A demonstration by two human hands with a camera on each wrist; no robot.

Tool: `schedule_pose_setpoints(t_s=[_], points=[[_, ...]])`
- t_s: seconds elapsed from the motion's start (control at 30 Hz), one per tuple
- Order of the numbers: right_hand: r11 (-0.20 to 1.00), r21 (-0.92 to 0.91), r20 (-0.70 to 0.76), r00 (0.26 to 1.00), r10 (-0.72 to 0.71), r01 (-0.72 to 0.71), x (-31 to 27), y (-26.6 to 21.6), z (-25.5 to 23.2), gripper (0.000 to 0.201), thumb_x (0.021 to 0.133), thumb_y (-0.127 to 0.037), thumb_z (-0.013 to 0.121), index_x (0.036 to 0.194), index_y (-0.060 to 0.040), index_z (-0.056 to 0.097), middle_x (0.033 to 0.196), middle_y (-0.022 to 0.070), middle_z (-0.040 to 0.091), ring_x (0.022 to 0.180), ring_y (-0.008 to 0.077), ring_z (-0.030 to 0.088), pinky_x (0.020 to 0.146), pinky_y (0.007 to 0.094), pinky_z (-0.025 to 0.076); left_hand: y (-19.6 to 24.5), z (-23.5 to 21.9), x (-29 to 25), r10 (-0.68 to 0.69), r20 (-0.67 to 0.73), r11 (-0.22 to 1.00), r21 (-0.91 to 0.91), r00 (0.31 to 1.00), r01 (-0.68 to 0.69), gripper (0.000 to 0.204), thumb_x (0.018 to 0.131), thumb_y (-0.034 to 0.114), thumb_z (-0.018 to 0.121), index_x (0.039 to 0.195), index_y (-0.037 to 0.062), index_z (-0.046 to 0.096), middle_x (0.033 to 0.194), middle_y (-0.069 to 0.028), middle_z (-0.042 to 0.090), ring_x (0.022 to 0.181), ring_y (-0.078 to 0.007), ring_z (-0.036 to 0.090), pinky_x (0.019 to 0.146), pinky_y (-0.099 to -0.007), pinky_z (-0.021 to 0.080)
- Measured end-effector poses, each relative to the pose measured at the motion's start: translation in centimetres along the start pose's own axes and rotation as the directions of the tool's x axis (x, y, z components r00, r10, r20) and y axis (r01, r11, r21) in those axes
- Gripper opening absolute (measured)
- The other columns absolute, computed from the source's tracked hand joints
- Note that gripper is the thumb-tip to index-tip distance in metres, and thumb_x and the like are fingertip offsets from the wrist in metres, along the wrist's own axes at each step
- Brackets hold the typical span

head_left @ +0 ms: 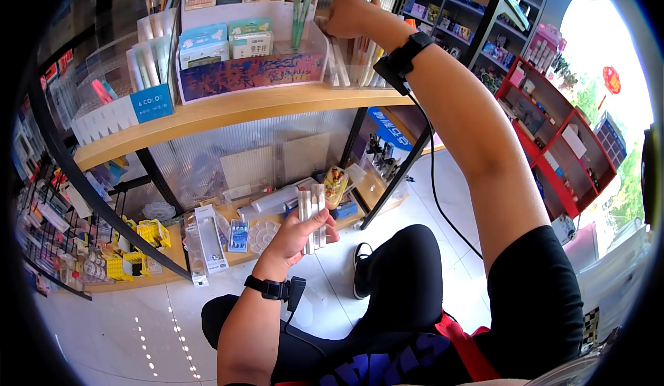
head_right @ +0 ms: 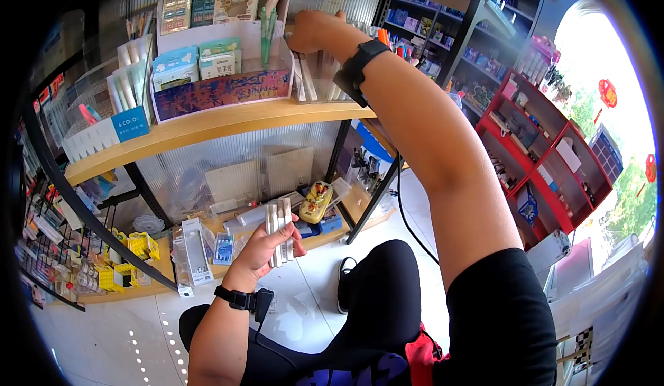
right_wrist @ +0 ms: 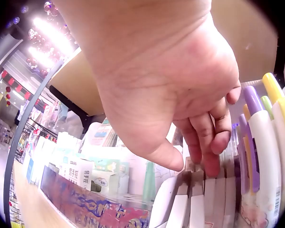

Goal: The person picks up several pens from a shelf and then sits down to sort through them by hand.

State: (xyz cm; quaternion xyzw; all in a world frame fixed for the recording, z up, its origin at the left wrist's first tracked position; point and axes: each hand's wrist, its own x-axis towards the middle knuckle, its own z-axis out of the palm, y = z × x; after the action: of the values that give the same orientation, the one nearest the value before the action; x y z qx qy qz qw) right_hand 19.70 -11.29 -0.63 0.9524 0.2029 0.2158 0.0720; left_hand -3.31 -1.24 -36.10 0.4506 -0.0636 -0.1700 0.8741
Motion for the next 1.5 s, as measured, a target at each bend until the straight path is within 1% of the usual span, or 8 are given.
schedule_pose_setpoints(t_s=[0.23, 0.37, 0.53, 0.73, 0.97, 1.03, 1.33, 1.5], points=[[0.999, -0.022, -0.066, 0.997, 0.032, -0.033, -1.0, -0.9, -0.7, 0.039, 0.081, -0.027, 0.063, 0.113, -0.0096, 0.078, 0.118, 0.0157, 0.076, 0.111, 0.0324, 0.073, 0.089, 0.0427, 0.056, -0.1, -0.1, 0.0, 0.005, 0.003, 1.0, 0.003, 1.0, -0.005, 0.043, 0.103, 0.03, 0.068, 0.134, 0.004, 0.054, 0.095, -0.0076, 0.067, 0.083, -0.0245, 0.075, 0.08, -0.0398, 0.065], [0.998, 0.03, -0.019, 0.998, -0.06, 0.06, -1.0, -0.8, -1.2, 0.035, 0.081, -0.03, 0.064, 0.092, 0.0, 0.077, 0.091, 0.02, 0.076, 0.084, 0.0336, 0.074, 0.072, 0.0407, 0.056, 0.1, 0.2, -0.1, -0.004, -0.008, 1.0, 0.009, 1.0, 0.004, 0.043, 0.103, 0.03, 0.068, 0.134, 0.004, 0.054, 0.095, -0.0076, 0.067, 0.082, -0.0245, 0.075, 0.079, -0.0397, 0.065], [0.978, 0.185, 0.245, 0.968, 0.053, -0.101, -2.0, -1.9, -2.6, 0.037, 0.085, -0.029, 0.058, 0.055, -0.0076, 0.055, 0.052, 0.005, 0.049, 0.045, 0.0181, 0.046, 0.046, 0.0362, 0.037, -0.1, 0.1, 0.0, 0.007, 0.001, 1.0, -0.001, 1.0, -0.007, 0.044, 0.103, 0.03, 0.068, 0.135, 0.004, 0.054, 0.095, -0.0078, 0.067, 0.082, -0.0249, 0.075, 0.079, -0.0397, 0.065], [0.968, 0.214, 0.37, 0.928, 0.047, -0.134, 0.8, 0.1, -0.6, 0.047, 0.092, -0.033, 0.053, 0.052, -0.008, 0.052, 0.05, 0.0036, 0.045, 0.043, 0.0167, 0.044, 0.043, 0.0329, 0.035, 0.1, 0.1, -0.1, 0.005, 0.004, 1.0, 0.003, 1.0, -0.005, 0.046, 0.102, 0.031, 0.069, 0.135, 0.0036, 0.053, 0.094, -0.0078, 0.067, 0.082, -0.0249, 0.075, 0.079, -0.0397, 0.065], [0.967, 0.221, 0.276, 0.959, 0.059, -0.123, -0.7, -0.2, -0.9, 0.044, 0.087, -0.032, 0.058, 0.052, -0.008, 0.053, 0.051, 0.005, 0.048, 0.045, 0.0194, 0.047, 0.046, 0.0359, 0.042, -0.2, 0.0, 0.0, 0.003, 0.015, 1.0, -0.003, 1.0, -0.003, 0.046, 0.102, 0.031, 0.07, 0.135, 0.0036, 0.053, 0.094, -0.0077, 0.067, 0.081, -0.0244, 0.075, 0.078, -0.0395, 0.065], [0.952, 0.237, 0.293, 0.949, 0.12, -0.194, -1.2, -0.7, -1.3, 0.023, 0.086, -0.024, 0.056, 0.073, -0.0106, 0.068, 0.059, 0.0019, 0.056, 0.051, 0.0158, 0.046, 0.051, 0.0358, 0.038, -0.1, 0.0, 0.0, 0.0, 0.006, 1.0, 0.002, 1.0, 0.0, 0.045, 0.102, 0.03, 0.069, 0.135, 0.0035, 0.053, 0.094, -0.0077, 0.067, 0.081, -0.0243, 0.075, 0.078, -0.0396, 0.065], [0.96, 0.237, 0.318, 0.946, 0.066, -0.147, -0.7, -0.7, -1.5, 0.024, 0.086, -0.024, 0.056, 0.077, -0.0085, 0.07, 0.064, 0.0038, 0.062, 0.053, 0.0171, 0.052, 0.052, 0.0354, 0.041, -0.3, -0.2, 0.1, -0.002, 0.01, 1.0, 0.005, 1.0, 0.002, 0.044, 0.102, 0.03, 0.069, 0.135, 0.0035, 0.053, 0.095, -0.0078, 0.067, 0.082, -0.0245, 0.074, 0.079, -0.0402, 0.065], [0.953, 0.275, 0.229, 0.972, 0.061, -0.125, -1.0, -1.1, -1.5, 0.031, 0.085, -0.029, 0.063, 0.063, -0.0064, 0.063, 0.056, 0.0025, 0.055, 0.046, 0.0159, 0.045, 0.045, 0.0337, 0.037, -0.2, -0.1, 0.0, 0.001, 0.018, 1.0, -0.001, 1.0, -0.001, 0.045, 0.102, 0.03, 0.069, 0.135, 0.0033, 0.053, 0.095, -0.0081, 0.067, 0.082, -0.0247, 0.074, 0.079, -0.0403, 0.064]])
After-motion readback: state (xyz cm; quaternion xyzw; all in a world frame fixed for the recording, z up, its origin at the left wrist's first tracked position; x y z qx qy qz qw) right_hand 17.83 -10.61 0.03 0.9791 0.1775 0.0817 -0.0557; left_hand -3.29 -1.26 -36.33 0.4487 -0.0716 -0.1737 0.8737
